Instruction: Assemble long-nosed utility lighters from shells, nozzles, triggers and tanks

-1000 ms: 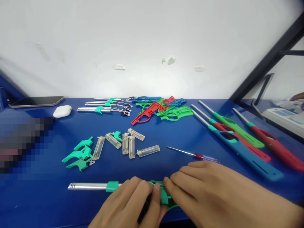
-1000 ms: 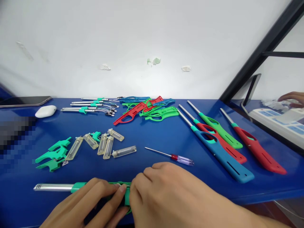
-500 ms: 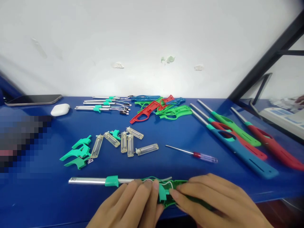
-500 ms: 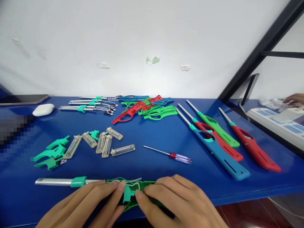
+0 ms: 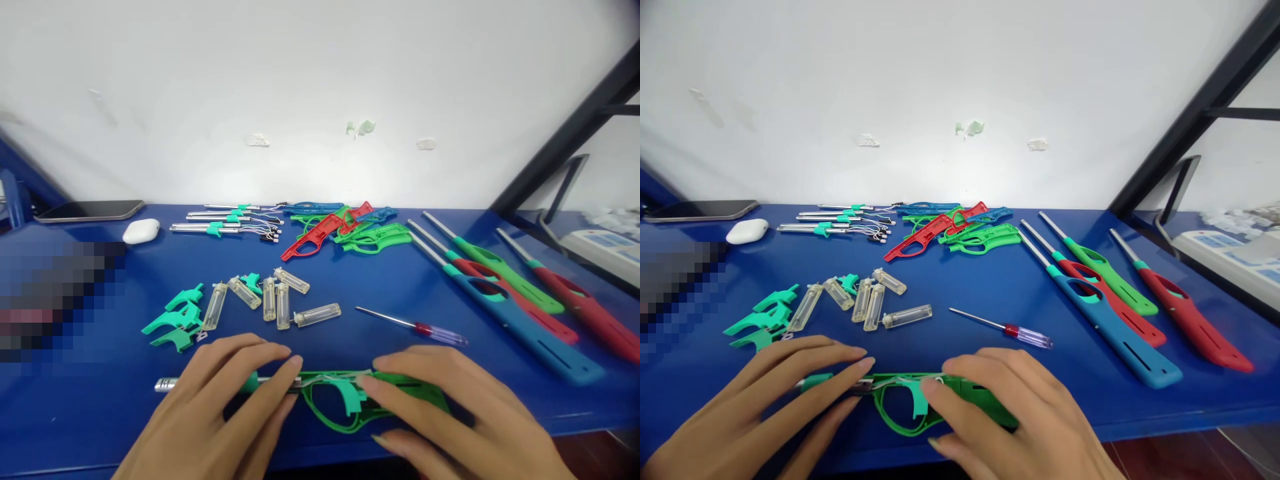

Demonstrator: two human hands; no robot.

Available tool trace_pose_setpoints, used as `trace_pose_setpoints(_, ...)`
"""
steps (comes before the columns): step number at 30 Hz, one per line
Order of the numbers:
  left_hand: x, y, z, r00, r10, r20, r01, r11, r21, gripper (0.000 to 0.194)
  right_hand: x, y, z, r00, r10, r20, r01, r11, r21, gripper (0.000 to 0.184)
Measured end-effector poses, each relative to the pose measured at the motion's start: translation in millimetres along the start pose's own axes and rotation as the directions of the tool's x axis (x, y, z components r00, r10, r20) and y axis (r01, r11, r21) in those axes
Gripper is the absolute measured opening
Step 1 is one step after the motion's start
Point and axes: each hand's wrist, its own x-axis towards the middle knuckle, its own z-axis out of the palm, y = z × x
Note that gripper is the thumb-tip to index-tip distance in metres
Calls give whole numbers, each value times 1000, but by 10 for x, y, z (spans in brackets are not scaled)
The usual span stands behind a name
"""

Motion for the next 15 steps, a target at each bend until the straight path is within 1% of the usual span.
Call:
trace_pose_setpoints(3,42,-64,-29,999,24,27,-23,999,-35,36,115,-17,-2,999,-46,26,47,998,-45,32)
trace_pose_setpoints(6,-32,-125,-14,998,14,65,-8,996,-89,34,184,-37,22,998,-54,39,55,998,-40,38)
trace_pose_setpoints(10,-116,-154,13,995,-18,100,30,993,-112,38,175,-41,69,998,-57,27,57,998,-8,42)
trace_pose_setpoints(15,-97,-140,-7,994,-33,105,47,991,-127,41,138,-26,73,999,-52,10,52,998,40,40)
